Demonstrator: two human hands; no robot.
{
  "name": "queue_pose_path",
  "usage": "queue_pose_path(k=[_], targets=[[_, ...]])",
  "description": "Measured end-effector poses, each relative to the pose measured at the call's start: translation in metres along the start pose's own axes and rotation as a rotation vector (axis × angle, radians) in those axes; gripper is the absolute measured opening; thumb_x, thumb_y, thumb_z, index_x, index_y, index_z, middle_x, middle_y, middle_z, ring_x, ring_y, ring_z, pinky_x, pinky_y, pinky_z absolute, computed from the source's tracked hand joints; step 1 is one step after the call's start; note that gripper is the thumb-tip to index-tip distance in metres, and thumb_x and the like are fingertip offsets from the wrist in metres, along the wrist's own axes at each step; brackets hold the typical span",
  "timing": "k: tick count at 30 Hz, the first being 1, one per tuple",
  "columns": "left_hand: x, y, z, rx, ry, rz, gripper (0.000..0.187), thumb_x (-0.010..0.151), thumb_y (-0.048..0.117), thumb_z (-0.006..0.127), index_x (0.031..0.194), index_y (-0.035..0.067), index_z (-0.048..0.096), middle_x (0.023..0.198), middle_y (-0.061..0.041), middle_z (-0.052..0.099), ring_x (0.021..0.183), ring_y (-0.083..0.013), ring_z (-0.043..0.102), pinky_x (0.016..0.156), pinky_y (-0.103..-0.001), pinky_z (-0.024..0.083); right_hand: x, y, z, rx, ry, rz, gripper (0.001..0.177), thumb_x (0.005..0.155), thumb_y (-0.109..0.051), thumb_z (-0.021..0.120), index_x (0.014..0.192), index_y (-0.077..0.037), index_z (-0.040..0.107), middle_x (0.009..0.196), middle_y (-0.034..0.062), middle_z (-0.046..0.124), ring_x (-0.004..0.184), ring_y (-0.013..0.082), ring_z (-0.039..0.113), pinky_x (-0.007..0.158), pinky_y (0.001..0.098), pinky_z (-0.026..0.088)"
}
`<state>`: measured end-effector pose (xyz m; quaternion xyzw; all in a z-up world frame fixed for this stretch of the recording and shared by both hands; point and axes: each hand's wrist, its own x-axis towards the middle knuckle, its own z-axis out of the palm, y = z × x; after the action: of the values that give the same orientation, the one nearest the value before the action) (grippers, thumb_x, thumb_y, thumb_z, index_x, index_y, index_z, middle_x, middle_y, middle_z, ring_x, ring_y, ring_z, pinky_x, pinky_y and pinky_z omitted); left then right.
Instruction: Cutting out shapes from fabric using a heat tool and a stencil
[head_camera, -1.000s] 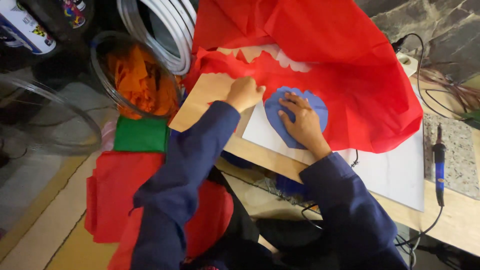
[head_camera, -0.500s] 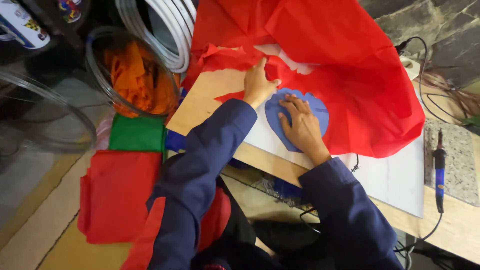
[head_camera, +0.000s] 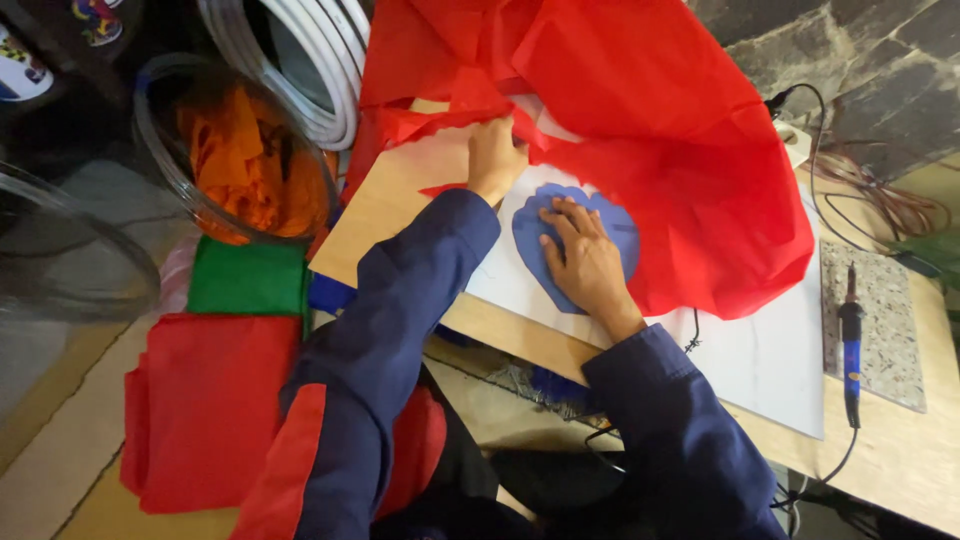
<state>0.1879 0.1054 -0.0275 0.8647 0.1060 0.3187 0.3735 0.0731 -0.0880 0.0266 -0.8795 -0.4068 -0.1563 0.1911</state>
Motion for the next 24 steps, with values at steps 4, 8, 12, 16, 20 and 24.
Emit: queue_pose_path(k=[4,8,12,16,20,24], targets=[[-0.006,0.014,-0.006,0.049,-0.151,0.052,0.014,0.070,0.022,0.064,0.082,0.016,0.062,0.073,-0.007,0.066,0.078,-0.0289,0.065,0.069,-0.040,0.051,0.001,-0.004,-0.005,0.006,0.003,-0.012,0.028,0.085,-0.023,0.051,0.108,-0.010,0.058,0.112,0.0114,0.052,0.111,0.0373,0.049,0.090,0.0555,0.037],[-0.052,0.077,-0.055,0.447,-0.072,0.320,0.019,0.067,0.023,0.064,0.081,0.011,0.059,0.070,-0.007,0.061,0.072,-0.0264,0.061,0.059,-0.035,0.050,0.001,0.006,0.005,-0.010,0.023,-0.025,0.026,0.084,-0.025,0.052,0.102,-0.008,0.059,0.110,0.0108,0.053,0.109,0.0365,0.051,0.090,0.0550,0.039],[-0.095,0.106,-0.077,0.399,-0.089,0.571,0.021,0.068,0.010,0.058,0.089,0.006,0.056,0.085,-0.011,0.054,0.084,-0.0283,0.054,0.059,-0.034,0.050,-0.007,0.043,0.042,0.028,0.038,-0.006,0.027,0.077,-0.025,0.055,0.099,-0.009,0.059,0.109,0.0101,0.053,0.103,0.0391,0.051,0.091,0.0560,0.038],[-0.107,0.089,-0.057,0.260,-0.223,0.604,0.020,0.076,0.011,0.051,0.094,0.005,0.054,0.087,-0.014,0.055,0.081,-0.0304,0.058,0.064,-0.034,0.051,-0.004,0.029,0.019,0.110,0.057,0.002,0.029,0.076,-0.013,0.052,0.100,0.002,0.057,0.107,0.0172,0.055,0.106,0.0410,0.050,0.096,0.0549,0.033],[-0.114,0.086,-0.058,0.137,-0.374,0.451,0.037,0.081,0.022,0.050,0.112,0.003,0.043,0.097,-0.021,0.055,0.090,-0.0374,0.058,0.075,-0.042,0.049,-0.002,0.038,0.017,0.253,0.040,0.097,0.019,0.078,-0.007,0.048,0.097,-0.007,0.053,0.090,0.0165,0.060,0.095,0.0386,0.055,0.094,0.0502,0.037],[-0.116,0.088,-0.063,0.196,-0.409,0.470,0.045,0.076,0.022,0.052,0.114,0.000,0.044,0.097,-0.022,0.059,0.093,-0.0368,0.059,0.079,-0.041,0.049,0.001,0.044,0.003,0.353,0.015,0.216,0.034,0.071,0.001,0.049,0.099,-0.015,0.055,0.092,0.0107,0.061,0.099,0.0330,0.056,0.093,0.0452,0.039]])
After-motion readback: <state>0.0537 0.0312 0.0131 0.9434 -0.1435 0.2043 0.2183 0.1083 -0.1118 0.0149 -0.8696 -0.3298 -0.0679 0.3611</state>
